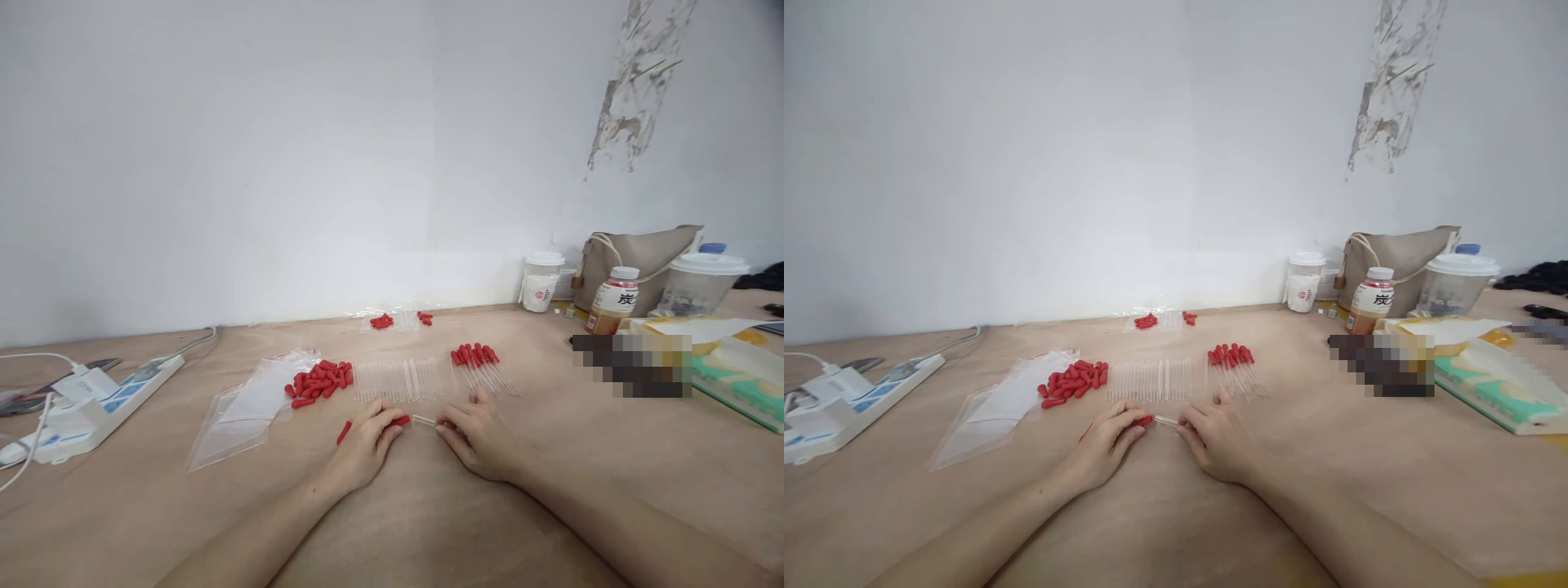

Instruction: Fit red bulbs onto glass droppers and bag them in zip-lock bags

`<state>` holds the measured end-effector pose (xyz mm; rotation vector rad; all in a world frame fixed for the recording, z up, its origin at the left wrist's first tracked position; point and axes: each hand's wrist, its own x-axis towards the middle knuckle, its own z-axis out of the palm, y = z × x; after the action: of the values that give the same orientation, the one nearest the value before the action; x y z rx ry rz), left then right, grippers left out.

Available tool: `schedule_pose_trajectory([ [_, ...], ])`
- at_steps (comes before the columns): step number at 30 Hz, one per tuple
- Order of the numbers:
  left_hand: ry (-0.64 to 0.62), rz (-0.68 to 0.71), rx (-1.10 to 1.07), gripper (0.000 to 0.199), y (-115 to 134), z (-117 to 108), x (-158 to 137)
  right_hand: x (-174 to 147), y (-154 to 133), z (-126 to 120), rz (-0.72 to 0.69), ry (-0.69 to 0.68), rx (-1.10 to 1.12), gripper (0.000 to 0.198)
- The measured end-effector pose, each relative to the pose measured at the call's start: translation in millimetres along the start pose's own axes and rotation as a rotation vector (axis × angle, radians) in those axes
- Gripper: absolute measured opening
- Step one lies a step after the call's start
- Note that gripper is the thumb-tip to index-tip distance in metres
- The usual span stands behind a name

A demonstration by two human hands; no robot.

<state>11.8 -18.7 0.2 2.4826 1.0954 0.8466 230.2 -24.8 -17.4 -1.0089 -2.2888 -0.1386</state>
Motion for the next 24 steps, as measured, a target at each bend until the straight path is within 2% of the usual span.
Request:
schedule_pose_trajectory([
  [8, -0.001, -0.048, -0.026, 0.013, 3, -1, 2, 4, -5, 5, -0.021, 0.015, 0.000, 0.017],
  [13, -0.011, -0.114, -0.069, 0.019, 4, -2, 2, 4, -8, 8, -0.020, 0.009, 0.056, 0.015],
  [18, -0.033, -0.095, -0.102, 0.017, 4, -3, 0, 6, -3, 4, -0.026, -0.023, 0.076, 0.018],
  [24, -0.092, 0.024, -0.019, 0.017, 3, -1, -2, 8, -1, -4, -0.072, -0.084, -0.007, 0.019],
])
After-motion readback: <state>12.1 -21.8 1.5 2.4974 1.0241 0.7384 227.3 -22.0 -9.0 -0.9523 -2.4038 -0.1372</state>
